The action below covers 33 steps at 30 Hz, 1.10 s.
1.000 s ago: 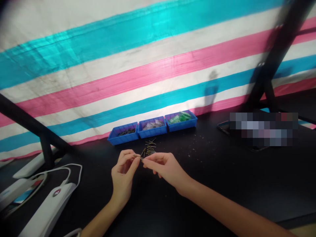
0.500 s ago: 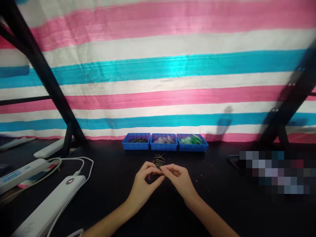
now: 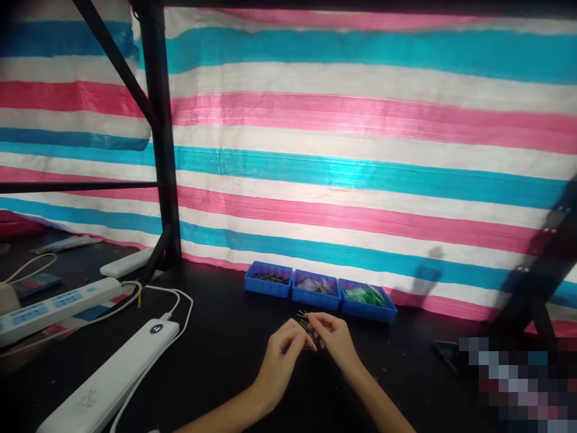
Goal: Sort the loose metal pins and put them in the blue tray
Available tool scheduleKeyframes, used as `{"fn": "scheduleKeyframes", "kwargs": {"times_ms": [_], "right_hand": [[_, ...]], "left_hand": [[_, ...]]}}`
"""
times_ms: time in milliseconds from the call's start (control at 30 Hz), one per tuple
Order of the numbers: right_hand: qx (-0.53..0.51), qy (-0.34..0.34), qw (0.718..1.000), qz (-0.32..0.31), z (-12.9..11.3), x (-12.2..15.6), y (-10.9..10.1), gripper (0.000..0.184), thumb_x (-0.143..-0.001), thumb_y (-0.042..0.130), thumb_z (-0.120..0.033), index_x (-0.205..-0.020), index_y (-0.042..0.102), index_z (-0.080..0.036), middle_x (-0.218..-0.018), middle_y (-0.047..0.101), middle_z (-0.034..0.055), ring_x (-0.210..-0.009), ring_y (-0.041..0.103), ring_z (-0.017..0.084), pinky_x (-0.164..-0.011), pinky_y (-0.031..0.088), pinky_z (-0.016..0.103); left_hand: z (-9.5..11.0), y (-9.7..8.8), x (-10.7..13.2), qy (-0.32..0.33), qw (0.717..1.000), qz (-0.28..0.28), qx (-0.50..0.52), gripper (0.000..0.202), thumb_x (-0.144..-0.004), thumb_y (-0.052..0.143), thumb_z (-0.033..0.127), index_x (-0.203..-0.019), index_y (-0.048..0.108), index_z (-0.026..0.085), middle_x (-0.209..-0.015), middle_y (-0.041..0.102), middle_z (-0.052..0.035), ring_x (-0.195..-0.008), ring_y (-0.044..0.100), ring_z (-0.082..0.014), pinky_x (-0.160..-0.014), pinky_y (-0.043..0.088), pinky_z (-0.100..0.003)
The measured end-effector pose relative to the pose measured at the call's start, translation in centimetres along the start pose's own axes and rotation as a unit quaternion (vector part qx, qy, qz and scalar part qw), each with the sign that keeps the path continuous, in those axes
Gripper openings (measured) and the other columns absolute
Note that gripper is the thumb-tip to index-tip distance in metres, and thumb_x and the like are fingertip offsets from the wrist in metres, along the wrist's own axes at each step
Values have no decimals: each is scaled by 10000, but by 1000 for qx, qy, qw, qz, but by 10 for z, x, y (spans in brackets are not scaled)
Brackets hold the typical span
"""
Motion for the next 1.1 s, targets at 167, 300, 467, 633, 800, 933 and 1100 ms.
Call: {"fn": "scheduleKeyframes", "kwargs": {"times_ms": [167, 300, 467, 633, 800, 933, 1100], "right_hand": [[1, -19, 1000, -7, -8, -38, 20, 402, -603, 673, -487, -739, 698, -109, -584, 613, 35, -434, 449, 78, -368, 335, 189], [-42, -44, 998, -23, -28, -56, 34, 409, -655, 651, -450, -908, 688, -130, -803, 679, 79, -523, 514, 92, -413, 390, 193], [-68, -43, 996, -40, -32, -51, 31, 444, -655, 655, -427, -1003, 659, -151, -967, 669, 102, -634, 575, 124, -434, 408, 198], [17, -35, 997, -59, -3, -21, 6, 382, -684, 629, -424, -903, 679, -115, -738, 678, 69, -558, 560, 127, -446, 399, 224], [75, -27, 995, -62, 10, 8, -22, 346, -698, 620, -397, -885, 678, -112, -782, 673, 64, -598, 575, 138, -541, 437, 252], [101, -4, 993, -53, 11, 19, -38, 332, -719, 593, -389, -886, 678, -115, -664, 645, 39, -576, 565, 143, -506, 405, 240], [194, -56, 978, -46, 10, 30, -39, 218, -745, 553, -295, -852, 690, -164, -737, 648, 32, -568, 542, 121, -524, 388, 233]], "left_hand": [[-4, 15, 8, 7, 994, -84, -70, 334, -816, 455, 228, -561, 661, 163, -638, 525, -13, -645, 496, -112, -604, 375, -236], [-16, 23, 12, -3, 981, -152, -122, 212, -752, 532, 238, -609, 680, 189, -674, 552, -5, -633, 497, -111, -552, 372, -229], [-15, 21, 13, 40, 969, -155, -186, 114, -692, 587, 232, -602, 647, 197, -680, 575, -2, -668, 524, -128, -616, 402, -254], [-8, 16, 8, 66, 955, -132, -256, 102, -696, 608, 269, -617, 635, 210, -711, 592, -11, -727, 540, -164, -692, 407, -309], [-12, 6, -3, 69, 931, -108, -340, 62, -697, 626, 282, -711, 629, 222, -823, 609, -14, -801, 533, -192, -738, 382, -348], [-15, -2, -11, 69, 910, -93, -398, 72, -729, 598, 274, -772, 625, 223, -785, 587, -10, -778, 516, -183, -692, 369, -319], [-23, -3, -12, 54, 889, -112, -441, 115, -728, 605, 291, -817, 626, 223, -830, 581, -16, -803, 516, -188, -694, 367, -316]]}}
Point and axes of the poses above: each hand's wrist, its own x-axis away from the middle knuckle, its own y-axis out of the palm, z = x × y, the point moved 5 cm from there along -x, towards the middle knuckle
